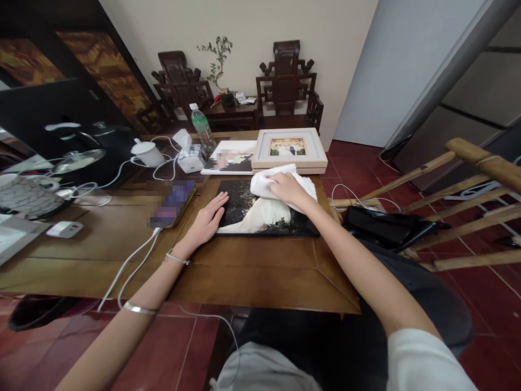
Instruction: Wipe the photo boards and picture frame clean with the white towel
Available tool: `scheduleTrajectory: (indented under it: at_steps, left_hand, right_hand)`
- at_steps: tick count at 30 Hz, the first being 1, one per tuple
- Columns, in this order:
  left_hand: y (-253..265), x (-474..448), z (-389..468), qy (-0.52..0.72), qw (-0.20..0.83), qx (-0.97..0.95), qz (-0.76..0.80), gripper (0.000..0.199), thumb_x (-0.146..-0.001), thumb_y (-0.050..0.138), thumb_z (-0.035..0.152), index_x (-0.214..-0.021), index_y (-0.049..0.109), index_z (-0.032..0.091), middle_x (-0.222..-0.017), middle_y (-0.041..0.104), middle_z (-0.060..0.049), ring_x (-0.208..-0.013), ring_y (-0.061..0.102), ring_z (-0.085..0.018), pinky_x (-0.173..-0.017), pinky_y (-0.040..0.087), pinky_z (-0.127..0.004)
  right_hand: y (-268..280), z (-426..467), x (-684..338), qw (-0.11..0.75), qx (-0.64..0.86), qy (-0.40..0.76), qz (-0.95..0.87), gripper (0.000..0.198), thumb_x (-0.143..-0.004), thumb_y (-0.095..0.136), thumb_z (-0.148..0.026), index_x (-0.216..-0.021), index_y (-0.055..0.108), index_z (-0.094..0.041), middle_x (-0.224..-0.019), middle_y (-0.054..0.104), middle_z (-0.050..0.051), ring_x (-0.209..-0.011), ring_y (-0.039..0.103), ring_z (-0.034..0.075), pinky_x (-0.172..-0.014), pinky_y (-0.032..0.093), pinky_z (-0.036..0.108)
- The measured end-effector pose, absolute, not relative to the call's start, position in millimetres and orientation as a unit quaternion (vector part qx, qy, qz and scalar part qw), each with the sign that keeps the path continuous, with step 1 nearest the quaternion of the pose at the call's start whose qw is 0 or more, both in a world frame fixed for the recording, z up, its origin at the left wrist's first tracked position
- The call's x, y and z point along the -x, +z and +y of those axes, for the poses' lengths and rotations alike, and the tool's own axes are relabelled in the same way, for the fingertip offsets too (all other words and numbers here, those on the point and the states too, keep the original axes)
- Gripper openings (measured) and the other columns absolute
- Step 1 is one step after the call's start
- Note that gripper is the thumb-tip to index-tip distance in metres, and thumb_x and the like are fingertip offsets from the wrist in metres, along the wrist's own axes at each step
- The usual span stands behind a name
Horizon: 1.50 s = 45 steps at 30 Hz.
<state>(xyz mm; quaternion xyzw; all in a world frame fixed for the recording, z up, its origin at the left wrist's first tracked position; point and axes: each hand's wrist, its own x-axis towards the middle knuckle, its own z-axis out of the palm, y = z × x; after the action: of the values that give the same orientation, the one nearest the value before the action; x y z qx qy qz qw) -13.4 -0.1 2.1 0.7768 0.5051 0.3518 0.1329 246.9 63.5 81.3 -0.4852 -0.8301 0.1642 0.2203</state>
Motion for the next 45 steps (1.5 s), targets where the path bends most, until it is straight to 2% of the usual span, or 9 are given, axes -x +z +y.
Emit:
scheduleTrajectory:
  at_steps: [4, 7, 12, 17, 24, 29, 33, 38, 45]
  left_hand:
    - [2.8, 14.7, 0.0, 0.346, 0.135, -0.781, 0.503, 0.043, -0.094, 0.033, 0.028, -0.129, 0.052, 0.012, -0.141, 0.046, -0.013, -0.136, 0.035, -0.023, -0.114, 0.026, -0.046]
    - [2.7, 14.8, 0.0, 0.342, 0.128, -0.783, 0.504, 0.043, -0.093, 0.032, 0.025, -0.129, 0.052, 0.012, -0.141, 0.046, -0.013, -0.136, 0.035, -0.022, -0.114, 0.026, -0.045]
    - [1.6, 13.7, 0.0, 0.349, 0.132, -0.781, 0.501, 0.043, -0.091, 0.033, 0.022, -0.128, 0.052, 0.012, -0.141, 0.046, -0.013, -0.136, 0.035, -0.023, -0.114, 0.027, -0.047]
    - [0.8, 12.9, 0.2, 0.35, 0.122, -0.781, 0.503, 0.043, -0.091, 0.033, 0.022, -0.129, 0.052, 0.013, -0.141, 0.046, -0.012, -0.135, 0.036, -0.023, -0.113, 0.028, -0.047]
    - [2.3, 12.7, -0.1, 0.345, 0.122, -0.782, 0.505, 0.043, -0.091, 0.034, 0.021, -0.129, 0.051, 0.014, -0.141, 0.046, -0.011, -0.136, 0.036, -0.023, -0.114, 0.027, -0.047]
    - [3.7, 13.2, -1.0, 0.342, 0.125, -0.784, 0.503, 0.044, -0.09, 0.034, 0.021, -0.129, 0.051, 0.012, -0.142, 0.045, -0.013, -0.136, 0.036, -0.023, -0.114, 0.027, -0.047]
    - [3.8, 13.8, -0.9, 0.342, 0.127, -0.786, 0.5, 0.045, -0.089, 0.034, 0.019, -0.13, 0.051, 0.015, -0.142, 0.045, -0.01, -0.136, 0.036, -0.023, -0.113, 0.027, -0.048]
    - [2.6, 14.7, 0.3, 0.344, 0.131, -0.785, 0.498, 0.045, -0.089, 0.035, 0.02, -0.131, 0.051, 0.015, -0.142, 0.046, -0.009, -0.136, 0.036, -0.022, -0.113, 0.028, -0.048]
    - [0.0, 15.8, 1.6, 0.346, 0.13, -0.785, 0.498, 0.044, -0.09, 0.034, 0.022, -0.129, 0.051, 0.011, -0.141, 0.046, -0.013, -0.136, 0.035, -0.023, -0.113, 0.027, -0.047]
  right_hand:
    - [75.2, 86.9, -234.7, 0.224, 0.495, 0.15, -0.826, 0.025, -0.077, 0.038, -0.018, -0.069, 0.062, -0.015, -0.085, 0.069, 0.011, -0.081, 0.058, 0.025, -0.069, 0.038, 0.032]
    - [64.1, 73.0, -230.8, 0.219, 0.475, 0.132, -0.842, 0.03, -0.082, 0.036, -0.018, -0.085, 0.065, -0.014, -0.099, 0.069, 0.011, -0.093, 0.059, 0.027, -0.084, 0.038, 0.039]
    - [48.1, 15.3, -237.0, 0.179, 0.394, 0.088, -0.897, 0.034, -0.082, 0.038, -0.011, -0.102, 0.064, -0.017, -0.122, 0.062, 0.011, -0.131, 0.038, 0.029, -0.105, 0.018, 0.058]
    - [47.7, -55.3, -244.0, 0.179, 0.384, 0.101, -0.9, 0.031, -0.078, 0.043, -0.011, -0.096, 0.067, -0.018, -0.131, 0.055, 0.018, -0.132, 0.038, 0.028, -0.108, 0.017, 0.061]
    - [53.7, -101.2, -242.9, 0.186, 0.361, 0.147, -0.902, 0.032, -0.072, 0.046, -0.01, -0.092, 0.067, -0.025, -0.125, 0.06, 0.011, -0.124, 0.048, 0.025, -0.111, 0.018, 0.055]
    - [66.1, -61.6, -238.0, 0.174, 0.406, 0.166, -0.882, 0.03, -0.079, 0.041, -0.015, -0.092, 0.067, -0.024, -0.084, 0.071, 0.005, -0.088, 0.063, 0.026, -0.098, 0.036, 0.048]
    - [73.7, -4.0, -227.6, 0.193, 0.446, 0.185, -0.854, 0.029, -0.081, 0.039, -0.019, -0.087, 0.067, -0.021, -0.088, 0.07, 0.006, -0.084, 0.061, 0.025, -0.075, 0.043, 0.034]
    - [82.0, 67.3, -210.1, 0.203, 0.493, 0.172, -0.828, 0.026, -0.077, 0.04, -0.02, -0.071, 0.065, -0.017, -0.092, 0.07, 0.009, -0.086, 0.06, 0.026, -0.073, 0.04, 0.031]
    - [90.2, 110.6, -196.8, 0.193, 0.53, 0.164, -0.81, 0.024, -0.075, 0.042, -0.02, -0.073, 0.065, -0.015, -0.091, 0.07, 0.013, -0.085, 0.059, 0.027, -0.069, 0.039, 0.03]
